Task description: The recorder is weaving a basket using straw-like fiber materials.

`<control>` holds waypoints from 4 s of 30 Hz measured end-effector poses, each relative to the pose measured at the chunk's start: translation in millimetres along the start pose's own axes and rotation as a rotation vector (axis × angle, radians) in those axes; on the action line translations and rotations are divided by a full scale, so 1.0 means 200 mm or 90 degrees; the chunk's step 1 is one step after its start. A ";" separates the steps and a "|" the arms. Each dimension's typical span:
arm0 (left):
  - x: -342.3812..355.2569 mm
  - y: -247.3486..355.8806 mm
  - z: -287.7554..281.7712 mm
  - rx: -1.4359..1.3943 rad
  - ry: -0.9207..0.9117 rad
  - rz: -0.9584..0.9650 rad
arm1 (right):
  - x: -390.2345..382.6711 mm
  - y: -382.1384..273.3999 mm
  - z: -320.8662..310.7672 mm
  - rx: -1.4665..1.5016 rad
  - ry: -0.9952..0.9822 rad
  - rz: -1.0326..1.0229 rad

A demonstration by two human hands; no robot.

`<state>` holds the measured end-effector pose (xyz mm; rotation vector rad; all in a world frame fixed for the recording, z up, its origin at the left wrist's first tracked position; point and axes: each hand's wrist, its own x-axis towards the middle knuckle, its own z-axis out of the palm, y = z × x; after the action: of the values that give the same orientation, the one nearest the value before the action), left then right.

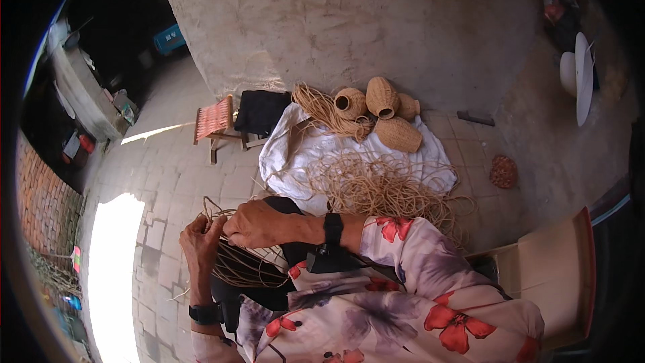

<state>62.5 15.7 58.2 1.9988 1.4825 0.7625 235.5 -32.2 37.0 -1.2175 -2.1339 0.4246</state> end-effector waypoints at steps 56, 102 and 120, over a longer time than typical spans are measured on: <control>-0.17 -0.26 -0.13 -0.279 -0.261 0.081 | -0.24 -0.02 0.14 0.020 -0.144 0.085; -0.27 -0.37 -0.06 -0.627 -0.058 -0.062 | -0.12 0.07 -0.18 0.480 -0.105 0.263; -0.29 -0.41 -0.05 -0.620 -0.057 -0.076 | -0.25 0.10 -0.29 0.509 -0.010 0.304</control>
<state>-13.9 -18.7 0.0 1.1688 0.8793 1.0550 305.2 -66.9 50.6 -1.1948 -1.3997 1.3377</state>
